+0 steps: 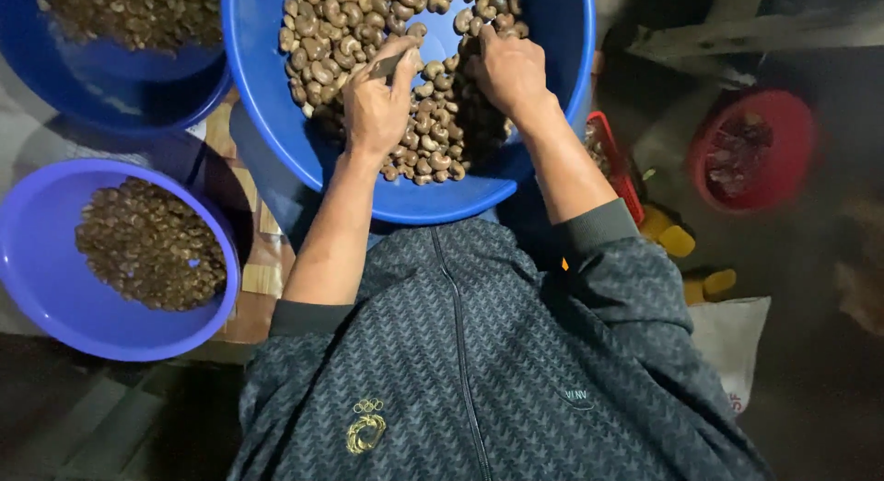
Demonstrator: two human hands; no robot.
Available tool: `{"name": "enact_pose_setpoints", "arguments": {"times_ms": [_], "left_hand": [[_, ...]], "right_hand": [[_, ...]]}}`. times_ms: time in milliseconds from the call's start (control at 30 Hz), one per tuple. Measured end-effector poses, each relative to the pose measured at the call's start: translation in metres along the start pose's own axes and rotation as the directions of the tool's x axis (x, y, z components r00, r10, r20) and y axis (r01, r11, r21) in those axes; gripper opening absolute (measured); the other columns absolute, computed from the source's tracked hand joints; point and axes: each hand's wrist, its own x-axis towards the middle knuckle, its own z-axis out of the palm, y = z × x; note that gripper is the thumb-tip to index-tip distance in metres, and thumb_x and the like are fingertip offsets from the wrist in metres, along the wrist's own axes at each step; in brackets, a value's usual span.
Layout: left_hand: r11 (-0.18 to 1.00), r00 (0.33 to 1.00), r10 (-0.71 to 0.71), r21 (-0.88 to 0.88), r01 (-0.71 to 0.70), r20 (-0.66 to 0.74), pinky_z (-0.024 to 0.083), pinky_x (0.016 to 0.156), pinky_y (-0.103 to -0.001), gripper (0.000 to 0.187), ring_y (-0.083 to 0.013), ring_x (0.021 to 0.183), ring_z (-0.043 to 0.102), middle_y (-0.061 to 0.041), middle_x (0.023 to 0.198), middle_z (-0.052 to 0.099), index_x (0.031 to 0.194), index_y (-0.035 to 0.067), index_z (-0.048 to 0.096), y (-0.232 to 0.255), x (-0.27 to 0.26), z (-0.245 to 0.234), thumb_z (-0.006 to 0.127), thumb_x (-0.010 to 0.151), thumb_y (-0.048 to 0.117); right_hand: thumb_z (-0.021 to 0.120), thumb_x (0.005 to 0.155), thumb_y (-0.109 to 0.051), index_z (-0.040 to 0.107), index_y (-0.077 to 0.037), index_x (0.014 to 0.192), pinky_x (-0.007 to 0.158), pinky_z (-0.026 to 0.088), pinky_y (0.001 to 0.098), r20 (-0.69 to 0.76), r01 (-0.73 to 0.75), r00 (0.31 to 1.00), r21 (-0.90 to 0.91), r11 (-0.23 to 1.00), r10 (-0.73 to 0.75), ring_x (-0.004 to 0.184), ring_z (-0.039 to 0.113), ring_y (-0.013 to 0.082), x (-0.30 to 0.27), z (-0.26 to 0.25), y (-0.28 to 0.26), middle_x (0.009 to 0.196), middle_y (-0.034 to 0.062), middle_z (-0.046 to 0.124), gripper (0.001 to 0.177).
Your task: A person sits on the floor and uses a small knife to peel the outer layer off nuts one by one over a large blue plastic bowl.
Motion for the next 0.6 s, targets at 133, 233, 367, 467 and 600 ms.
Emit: {"name": "enact_pose_setpoints", "arguments": {"times_ms": [133,233,367,467,600], "left_hand": [[0.992,0.999,0.024,-0.127,-0.027,-0.024,0.067,0.078,-0.031,0.022,-0.0208,0.093,0.078,-0.012,0.113,0.077,0.121,0.003,0.069,0.014,0.002,-0.005,0.061,0.103,0.012],[0.944,0.999,0.035,-0.329,-0.033,0.0,0.063,0.091,-0.031,0.021,-0.0198,0.102,0.074,-0.009,0.118,0.074,0.124,0.003,0.068,0.025,0.003,-0.012,0.06,0.106,0.012],[0.894,0.992,0.089,-0.445,-0.042,0.085,0.061,0.098,-0.03,0.021,-0.0197,0.108,0.071,-0.01,0.122,0.073,0.124,0.003,0.069,0.023,0.005,-0.012,0.063,0.104,0.007],[0.909,0.985,0.106,-0.416,-0.04,0.138,0.059,0.103,-0.034,0.02,-0.0225,0.114,0.069,-0.009,0.125,0.07,0.123,0.003,0.068,0.029,0.004,-0.012,0.062,0.106,0.01],[0.923,0.981,0.124,-0.38,-0.059,0.149,0.058,0.105,-0.033,0.02,-0.0221,0.116,0.069,-0.009,0.127,0.07,0.124,0.003,0.068,0.036,0.006,-0.015,0.06,0.107,0.01]], "right_hand": [[0.071,0.095,-0.025,0.062,-0.002,0.108,0.064,0.054,0.0502,0.112,-0.088,0.993,0.439,0.894,0.042,0.073,0.07,0.0427,0.005,-0.045,-0.011,0.088,0.0198,0.073,0.029],[0.066,0.101,-0.022,0.066,0.0,0.111,0.067,0.056,0.0376,0.241,-0.235,0.969,0.831,0.503,0.054,0.075,0.065,0.0261,0.008,-0.1,-0.033,0.088,0.0114,0.068,0.024],[0.061,0.104,-0.017,0.067,0.001,0.125,0.066,0.046,0.0216,0.332,-0.328,0.943,0.93,0.167,0.0,0.074,0.053,0.0071,0.0,-0.121,-0.048,0.091,0.0002,0.065,0.028],[0.062,0.106,-0.015,0.062,-0.001,0.134,0.065,0.046,0.0214,0.302,-0.298,0.952,0.952,0.075,-0.045,0.074,0.055,0.0082,-0.002,-0.125,-0.051,0.092,0.0013,0.063,0.032],[0.063,0.107,-0.012,0.052,0.002,0.145,0.067,0.048,0.022,0.27,-0.27,0.96,0.963,0.0,-0.069,0.079,0.061,0.0102,-0.005,-0.12,-0.048,0.096,0.0037,0.063,0.042]]}}
